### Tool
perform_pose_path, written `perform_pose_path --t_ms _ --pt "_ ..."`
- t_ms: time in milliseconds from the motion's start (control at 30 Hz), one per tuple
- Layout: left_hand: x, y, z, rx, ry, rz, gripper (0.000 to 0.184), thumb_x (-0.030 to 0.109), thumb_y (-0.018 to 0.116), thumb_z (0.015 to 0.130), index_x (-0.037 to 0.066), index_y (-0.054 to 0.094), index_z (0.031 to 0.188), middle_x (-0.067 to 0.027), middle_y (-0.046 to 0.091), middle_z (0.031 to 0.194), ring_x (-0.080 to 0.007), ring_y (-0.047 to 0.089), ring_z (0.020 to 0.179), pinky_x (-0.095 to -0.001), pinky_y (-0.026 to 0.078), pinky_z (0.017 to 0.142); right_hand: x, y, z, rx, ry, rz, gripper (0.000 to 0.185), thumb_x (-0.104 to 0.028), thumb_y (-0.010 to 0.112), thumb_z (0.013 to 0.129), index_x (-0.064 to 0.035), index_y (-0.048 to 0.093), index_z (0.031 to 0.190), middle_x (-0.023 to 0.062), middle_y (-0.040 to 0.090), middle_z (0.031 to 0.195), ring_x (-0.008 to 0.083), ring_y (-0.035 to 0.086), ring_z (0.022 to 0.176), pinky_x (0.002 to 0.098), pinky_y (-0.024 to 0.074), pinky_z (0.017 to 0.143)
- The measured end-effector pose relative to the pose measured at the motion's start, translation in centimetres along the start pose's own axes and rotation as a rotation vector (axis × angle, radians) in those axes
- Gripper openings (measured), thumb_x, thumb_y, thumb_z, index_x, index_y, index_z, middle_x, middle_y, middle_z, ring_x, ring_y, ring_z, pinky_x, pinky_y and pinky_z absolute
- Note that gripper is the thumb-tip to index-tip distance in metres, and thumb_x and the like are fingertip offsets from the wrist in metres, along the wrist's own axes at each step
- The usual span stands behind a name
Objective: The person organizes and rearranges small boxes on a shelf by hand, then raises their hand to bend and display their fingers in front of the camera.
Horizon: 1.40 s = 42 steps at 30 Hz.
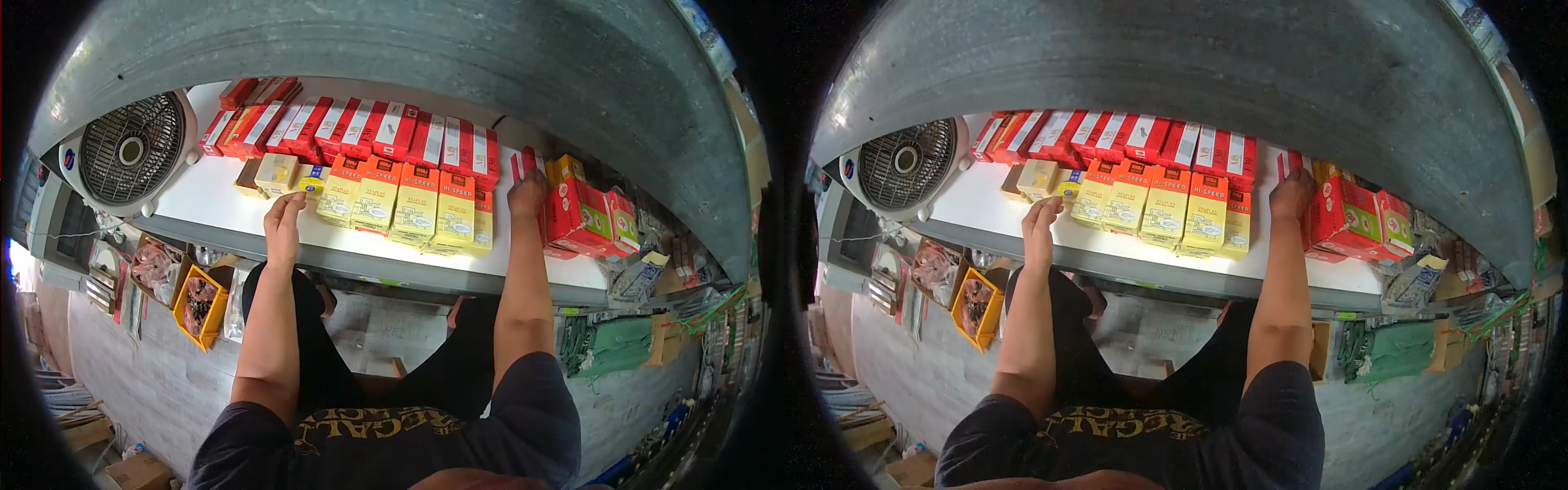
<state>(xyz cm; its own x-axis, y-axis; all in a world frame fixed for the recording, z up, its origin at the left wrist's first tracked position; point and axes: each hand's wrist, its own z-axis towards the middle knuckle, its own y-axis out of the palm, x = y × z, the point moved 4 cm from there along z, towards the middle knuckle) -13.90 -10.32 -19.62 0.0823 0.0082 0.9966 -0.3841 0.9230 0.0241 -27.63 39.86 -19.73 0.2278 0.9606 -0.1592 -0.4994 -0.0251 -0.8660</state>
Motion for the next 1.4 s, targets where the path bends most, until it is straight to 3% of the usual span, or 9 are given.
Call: perform_pose_path --t_ms 100,233,333,500,633,767,900,1300,1400 --pt "-0.6 0.0 0.3 -0.005 0.001 0.015 0.035 0.030 0.056 0.092 -0.001 0.067 0.106 -0.0062 0.067 0.095 -0.0137 0.060 0.093 -0.0291 0.041 0.088 -1.7 -1.5 0.4 -0.102 0.077 -0.091 0.047 -0.008 0.064 0.079 0.0016 0.054 0.123 0.0207 0.050 0.135 0.0330 0.046 0.125 0.0398 0.0326 0.109" --pt "0.0 0.1 0.2 0.002 0.012 -0.033 0.033 0.026 0.060 0.092 -0.003 0.066 0.106 -0.0056 0.066 0.092 -0.0123 0.058 0.090 -0.0258 0.042 0.085 -0.6 0.2 2.2 -0.167 0.087 -0.250 0.044 -0.025 0.062 0.084 0.0021 0.055 0.118 0.0201 0.050 0.133 0.0370 0.046 0.125 0.0457 0.0369 0.104" --pt "0.3 -0.1 0.1 0.003 0.014 -0.069 0.032 0.025 0.061 0.092 -0.004 0.065 0.106 -0.0051 0.065 0.091 -0.0114 0.057 0.089 -0.0240 0.042 0.084 2.2 4.2 5.6 -0.076 -0.075 -0.092 0.048 -0.029 0.061 0.085 -0.0044 0.052 0.125 0.0174 0.044 0.140 0.0411 0.040 0.129 0.0504 0.0322 0.106" --pt "0.3 -0.5 1.0 -0.007 0.022 -0.100 0.033 0.024 0.061 0.092 -0.005 0.064 0.106 -0.0047 0.065 0.092 -0.0113 0.057 0.089 -0.0238 0.043 0.085 0.3 1.9 6.7 -0.021 -0.123 -0.024 0.055 -0.034 0.060 0.085 -0.0162 0.046 0.136 0.0141 0.036 0.148 0.0447 0.030 0.135 0.0556 0.0234 0.110" --pt "-0.2 -0.5 1.0 0.000 0.010 -0.073 0.033 0.026 0.058 0.092 -0.003 0.066 0.106 -0.0059 0.066 0.093 -0.0133 0.059 0.092 -0.0275 0.042 0.088 -1.6 0.9 5.9 -0.266 -0.008 -0.327 0.063 -0.038 0.060 0.085 -0.0205 0.039 0.142 0.0136 0.031 0.151 0.0428 0.024 0.139 0.0580 0.0185 0.111" --pt "-0.1 -0.4 1.0 -0.007 0.016 -0.063 0.034 0.026 0.056 0.092 -0.003 0.066 0.106 -0.0064 0.067 0.094 -0.0143 0.060 0.093 -0.0294 0.042 0.090 -2.7 -1.2 4.7 -0.320 -0.013 -0.217 0.068 -0.039 0.059 0.085 -0.0194 0.034 0.145 0.0154 0.033 0.149 0.0406 0.020 0.141 0.0590 0.0172 0.111" --pt "0.4 0.0 0.7 -0.019 0.021 -0.060 0.034 0.026 0.056 0.092 -0.004 0.066 0.106 -0.0064 0.067 0.094 -0.0144 0.060 0.092 -0.0294 0.042 0.091 -0.9 1.1 4.5 -0.173 -0.013 -0.423 0.071 -0.039 0.060 0.084 -0.0193 0.032 0.147 0.0181 0.034 0.148 0.0408 0.023 0.140 0.0580 0.0212 0.110" --pt "0.3 0.4 0.5 -0.044 0.010 -0.059 0.034 0.025 0.056 0.093 -0.005 0.065 0.106 -0.0067 0.066 0.096 -0.0143 0.059 0.095 -0.0290 0.042 0.091 1.7 5.6 7.0 -0.354 0.152 -0.452 0.079 -0.036 0.063 0.083 -0.0236 0.025 0.151 0.0150 0.039 0.147 0.0354 0.036 0.136 0.0541 0.0342 0.105" --pt "0.2 0.4 0.6 -0.044 0.010 -0.071 0.034 0.025 0.058 0.093 -0.005 0.065 0.107 -0.0061 0.066 0.095 -0.0131 0.058 0.094 -0.0272 0.042 0.089 2.9 7.2 7.4 -0.175 0.165 -0.308 0.078 -0.039 0.061 0.084 -0.0241 0.024 0.151 0.0138 0.043 0.145 0.0356 0.043 0.131 0.0543 0.0365 0.103"
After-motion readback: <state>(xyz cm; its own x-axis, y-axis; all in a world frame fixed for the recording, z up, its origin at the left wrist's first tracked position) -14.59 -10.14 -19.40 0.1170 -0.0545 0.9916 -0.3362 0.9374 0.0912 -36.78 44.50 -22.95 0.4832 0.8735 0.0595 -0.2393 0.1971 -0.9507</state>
